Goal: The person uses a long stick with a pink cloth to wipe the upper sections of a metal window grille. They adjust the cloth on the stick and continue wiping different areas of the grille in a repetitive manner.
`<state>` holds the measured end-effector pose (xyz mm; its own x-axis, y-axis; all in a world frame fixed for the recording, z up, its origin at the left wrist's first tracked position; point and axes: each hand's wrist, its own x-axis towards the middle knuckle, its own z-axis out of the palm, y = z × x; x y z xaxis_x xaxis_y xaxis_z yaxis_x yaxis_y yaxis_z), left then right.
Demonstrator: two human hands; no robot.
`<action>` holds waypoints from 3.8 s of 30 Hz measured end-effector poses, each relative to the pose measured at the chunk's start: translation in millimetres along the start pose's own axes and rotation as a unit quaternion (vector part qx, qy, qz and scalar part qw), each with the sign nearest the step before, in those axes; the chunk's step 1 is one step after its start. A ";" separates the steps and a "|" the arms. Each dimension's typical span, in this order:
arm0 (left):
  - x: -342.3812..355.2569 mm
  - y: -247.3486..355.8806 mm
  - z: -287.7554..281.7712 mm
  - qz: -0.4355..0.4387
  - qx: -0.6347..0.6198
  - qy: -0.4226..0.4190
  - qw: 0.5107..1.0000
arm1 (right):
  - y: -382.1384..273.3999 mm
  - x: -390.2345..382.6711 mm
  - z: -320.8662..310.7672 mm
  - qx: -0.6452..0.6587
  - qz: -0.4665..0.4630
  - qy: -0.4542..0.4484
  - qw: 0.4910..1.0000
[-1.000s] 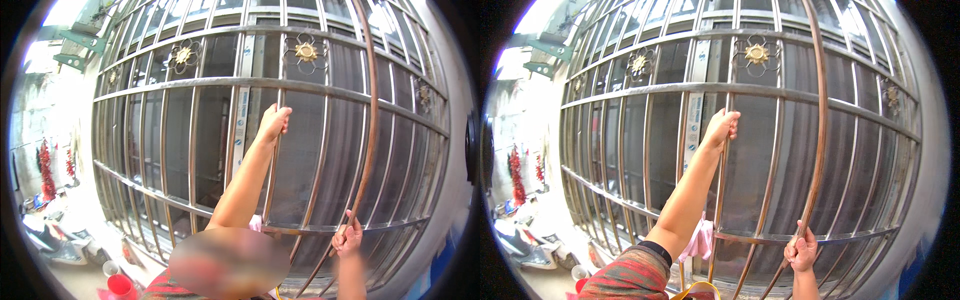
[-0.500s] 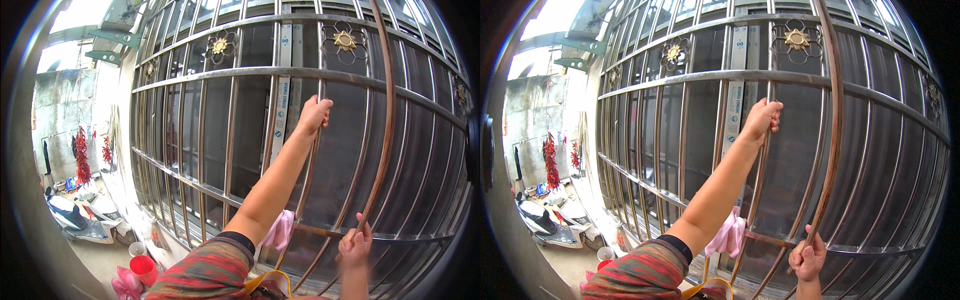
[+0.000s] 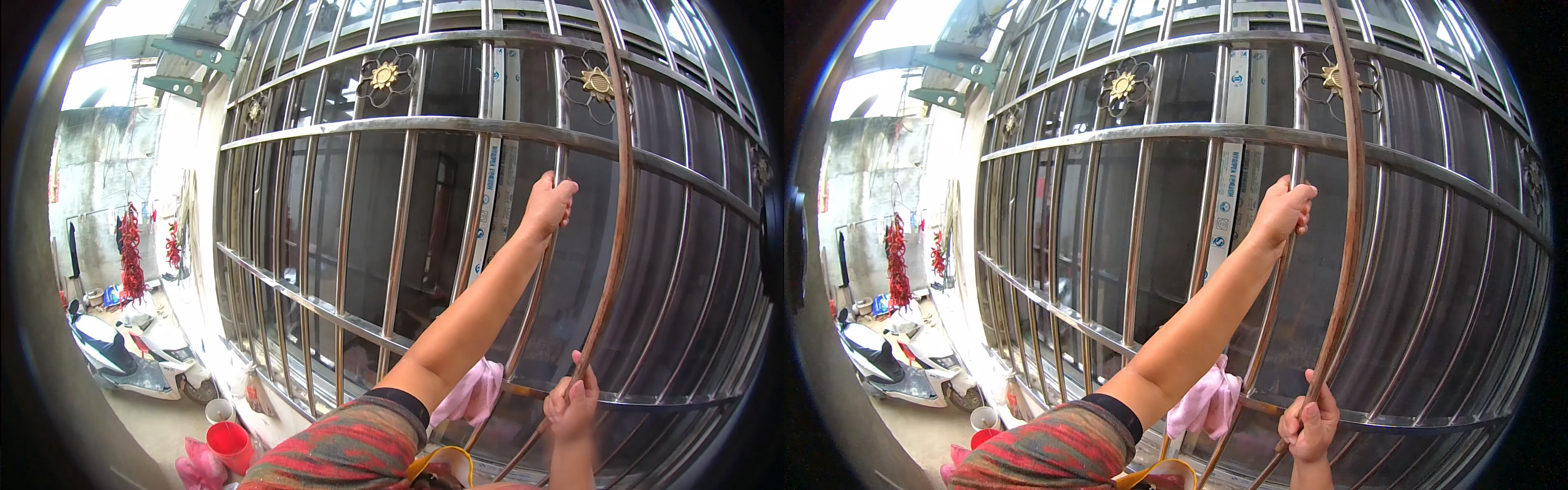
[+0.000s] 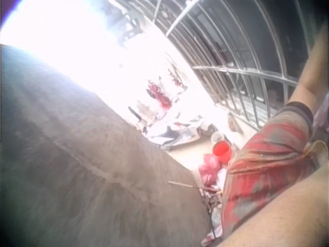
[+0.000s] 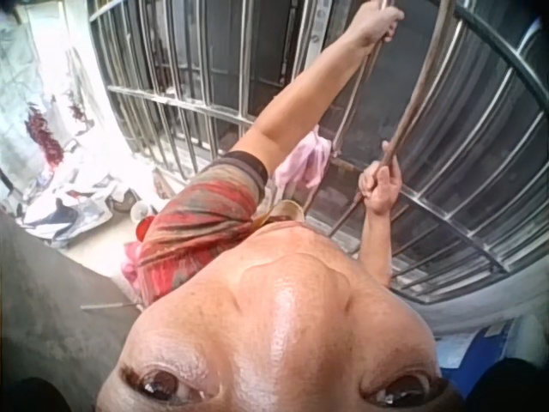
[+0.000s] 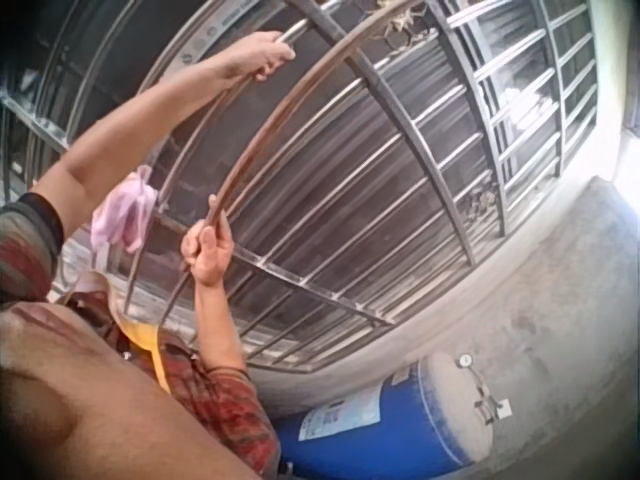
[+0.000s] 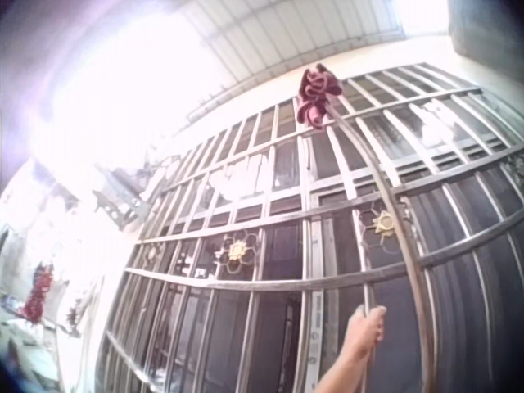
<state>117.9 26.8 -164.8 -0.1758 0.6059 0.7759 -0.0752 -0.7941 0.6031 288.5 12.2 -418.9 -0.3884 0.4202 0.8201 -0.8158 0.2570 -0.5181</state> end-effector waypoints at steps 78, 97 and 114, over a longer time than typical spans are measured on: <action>-57.0 91.9 -111.3 0.049 0.020 -0.109 0.993 | 65.8 92.4 159.8 -0.073 -0.001 -0.064 0.995; -27.4 138.3 -104.2 0.131 0.133 -0.108 0.976 | 12.0 107.6 215.0 0.034 -0.012 0.014 0.999; -24.5 76.5 -223.2 0.047 0.121 0.052 0.990 | -3.5 265.1 224.5 -0.121 -0.099 0.087 0.984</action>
<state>-102.7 -59.4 -179.0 -0.2722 0.5118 0.8148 0.1822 -0.8041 0.5659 92.2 -72.7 -145.1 -0.1356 0.4791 0.8672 -0.7340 0.5393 -0.4128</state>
